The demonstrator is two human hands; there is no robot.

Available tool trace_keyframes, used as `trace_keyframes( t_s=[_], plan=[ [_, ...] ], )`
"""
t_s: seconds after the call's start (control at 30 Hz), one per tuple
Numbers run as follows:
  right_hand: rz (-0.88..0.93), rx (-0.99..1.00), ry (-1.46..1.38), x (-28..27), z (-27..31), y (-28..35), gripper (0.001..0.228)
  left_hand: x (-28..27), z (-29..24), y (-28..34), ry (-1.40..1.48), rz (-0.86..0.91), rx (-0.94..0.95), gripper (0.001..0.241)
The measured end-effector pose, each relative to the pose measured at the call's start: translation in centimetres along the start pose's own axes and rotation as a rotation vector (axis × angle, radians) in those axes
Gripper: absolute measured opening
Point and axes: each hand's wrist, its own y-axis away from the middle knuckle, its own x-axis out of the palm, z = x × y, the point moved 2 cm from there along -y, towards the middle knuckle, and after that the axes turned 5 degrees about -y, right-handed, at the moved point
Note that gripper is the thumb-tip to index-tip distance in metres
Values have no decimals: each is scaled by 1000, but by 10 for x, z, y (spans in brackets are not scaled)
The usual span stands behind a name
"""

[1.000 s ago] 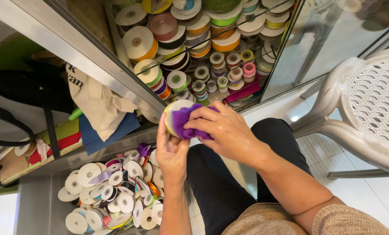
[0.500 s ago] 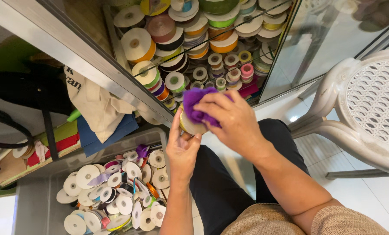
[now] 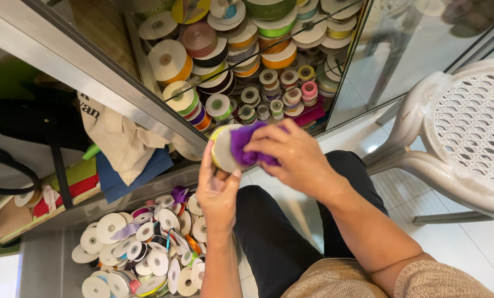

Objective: The person sits on the floor and wipes various spools of ribbon with a purple cloth. They pick up the spools from a gray bin, clean them, and place them into a glass display cabinet.

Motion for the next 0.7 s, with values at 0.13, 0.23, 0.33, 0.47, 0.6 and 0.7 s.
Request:
trace_keyframes(
  t_s=[0.13, 0.23, 0.33, 0.47, 0.6, 0.7],
  plan=[
    [-44, 62, 39, -2, -13, 0, 36, 10, -8, 6, -15, 46, -51, 79],
    [-132, 44, 82, -2, -15, 0, 35, 16, -3, 8, 19, 84, -37, 75],
    [-143, 33, 99, 0, -8, -1, 33, 18, 2, 8, 20, 90, -50, 74],
    [-75, -27, 66, 3, 5, -1, 32, 18, -3, 4, 19, 73, -49, 75],
    [56, -13, 5, 5, 8, 2, 38, 4, 0, -3, 6, 16, -22, 77],
    [77, 25, -23, 0, 4, 1, 38, -2, 2, -6, 18, 14, -15, 77]
  ],
)
